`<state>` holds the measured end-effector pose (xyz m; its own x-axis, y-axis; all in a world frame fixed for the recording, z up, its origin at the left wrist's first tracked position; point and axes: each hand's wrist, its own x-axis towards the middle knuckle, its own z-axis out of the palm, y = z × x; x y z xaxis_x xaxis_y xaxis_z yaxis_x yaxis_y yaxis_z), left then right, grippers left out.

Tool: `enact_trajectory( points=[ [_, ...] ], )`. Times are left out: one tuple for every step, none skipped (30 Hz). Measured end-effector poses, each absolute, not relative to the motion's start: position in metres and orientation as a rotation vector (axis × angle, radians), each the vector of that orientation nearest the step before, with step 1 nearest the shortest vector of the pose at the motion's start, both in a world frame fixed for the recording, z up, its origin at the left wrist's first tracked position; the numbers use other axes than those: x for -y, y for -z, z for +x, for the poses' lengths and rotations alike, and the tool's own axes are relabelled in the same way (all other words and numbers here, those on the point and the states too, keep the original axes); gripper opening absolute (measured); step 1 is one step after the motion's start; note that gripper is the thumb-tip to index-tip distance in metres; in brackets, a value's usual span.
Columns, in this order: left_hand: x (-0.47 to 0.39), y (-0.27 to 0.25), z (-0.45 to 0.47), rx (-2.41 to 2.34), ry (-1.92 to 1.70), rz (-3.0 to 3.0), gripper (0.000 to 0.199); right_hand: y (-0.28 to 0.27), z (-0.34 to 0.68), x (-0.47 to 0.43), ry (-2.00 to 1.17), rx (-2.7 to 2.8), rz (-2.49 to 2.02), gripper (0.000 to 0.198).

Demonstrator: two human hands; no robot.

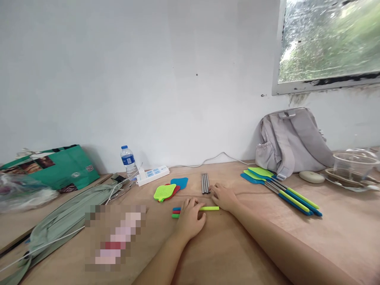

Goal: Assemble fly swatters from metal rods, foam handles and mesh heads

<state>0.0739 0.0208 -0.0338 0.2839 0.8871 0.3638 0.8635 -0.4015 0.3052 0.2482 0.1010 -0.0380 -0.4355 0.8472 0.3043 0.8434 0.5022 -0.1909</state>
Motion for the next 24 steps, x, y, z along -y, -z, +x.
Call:
enact_trajectory(
  points=[
    [-0.021, 0.034, 0.074, -1.7, -0.748, 2.478, 0.032, 0.038, 0.248, -0.102, -0.015, 2.398, -1.41, 0.03],
    [-0.022, 0.034, 0.073, -1.705, -0.743, 2.476, 0.031, 0.037, 0.248, -0.102, -0.017, 2.406, -1.411, 0.03],
    [-0.023, 0.034, 0.073, -1.707, -0.741, 2.474, 0.03, 0.037, 0.249, -0.102, -0.019, 2.416, -1.411, 0.03],
    [-0.023, 0.035, 0.072, -1.707, -0.74, 2.475, 0.029, 0.036, 0.249, -0.101, -0.022, 2.426, -1.41, 0.03],
    [-0.024, 0.035, 0.072, -1.705, -0.739, 2.476, 0.028, 0.036, 0.25, -0.101, -0.024, 2.435, -1.41, 0.03],
    [-0.024, 0.036, 0.072, -1.704, -0.738, 2.478, 0.027, 0.035, 0.25, -0.1, -0.025, 2.442, -1.411, 0.031],
    [-0.025, 0.036, 0.072, -1.702, -0.738, 2.48, 0.026, 0.035, 0.25, -0.1, -0.024, 2.446, -1.414, 0.03],
    [-0.025, 0.036, 0.072, -1.702, -0.739, 2.481, 0.025, 0.034, 0.25, -0.099, -0.023, 2.445, -1.42, 0.029],
    [-0.025, 0.037, 0.072, -1.703, -0.741, 2.481, 0.024, 0.034, 0.25, -0.099, -0.021, 2.439, -1.429, 0.028],
    [-0.025, 0.036, 0.072, -1.702, -0.744, 2.482, 0.023, 0.035, 0.249, -0.099, -0.021, 2.43, -1.442, 0.026],
    [-0.025, 0.036, 0.072, -1.696, -0.745, 2.484, 0.022, 0.035, 0.249, -0.099, -0.023, 2.416, -1.458, 0.024],
    [-0.025, 0.036, 0.072, -1.685, -0.744, 2.489, 0.022, 0.036, 0.25, -0.1, -0.026, 2.399, -1.478, 0.023],
    [-0.025, 0.035, 0.072, -1.67, -0.743, 2.496, 0.021, 0.037, 0.25, -0.101, -0.033, 2.379, -1.502, 0.021],
    [-0.025, 0.035, 0.073, -1.653, -0.74, 2.502, 0.02, 0.038, 0.251, -0.102, -0.042, 2.353, -1.53, 0.019],
    [-0.025, 0.034, 0.073, -1.638, -0.737, 2.508, 0.02, 0.04, 0.252, -0.103, -0.053, 2.322, -1.56, 0.017],
    [-0.025, 0.033, 0.073, -1.624, -0.736, 2.511, 0.019, 0.041, 0.254, -0.104, -0.067, 2.288, -1.589, 0.016],
    [-0.025, 0.033, 0.073, -1.611, -0.736, 2.512, 0.019, 0.042, 0.257, -0.106, -0.084, 2.253, -1.614, 0.014],
    [-0.025, 0.032, 0.072, -1.601, -0.739, 2.511, 0.019, 0.044, 0.26, -0.107, -0.106, 2.221, -1.631, 0.012],
    [-0.025, 0.032, 0.072, -1.592, -0.745, 2.508, 0.019, 0.045, 0.263, -0.108, -0.133, 2.191, -1.636, 0.011],
    [-0.024, 0.032, 0.072, -1.583, -0.754, 2.505, 0.018, 0.046, 0.267, -0.109, -0.165, 2.167, -1.63, 0.009],
    [-0.024, 0.032, 0.071, -1.573, -0.768, 2.504, 0.018, 0.047, 0.271, -0.109, -0.204, 2.145, -1.614, 0.007],
    [-0.024, 0.032, 0.07, -1.559, -0.786, 2.506, 0.018, 0.048, 0.274, -0.109, -0.249, 2.122, -1.59, 0.006],
    [-0.024, 0.032, 0.069, -1.543, -0.806, 2.511, 0.018, 0.049, 0.278, -0.108, -0.299, 2.096, -1.562, 0.006],
    [-0.024, 0.032, 0.069, -1.525, -0.827, 2.518, 0.018, 0.05, 0.281, -0.107, -0.354, 2.065, -1.53, 0.008]
  ],
)
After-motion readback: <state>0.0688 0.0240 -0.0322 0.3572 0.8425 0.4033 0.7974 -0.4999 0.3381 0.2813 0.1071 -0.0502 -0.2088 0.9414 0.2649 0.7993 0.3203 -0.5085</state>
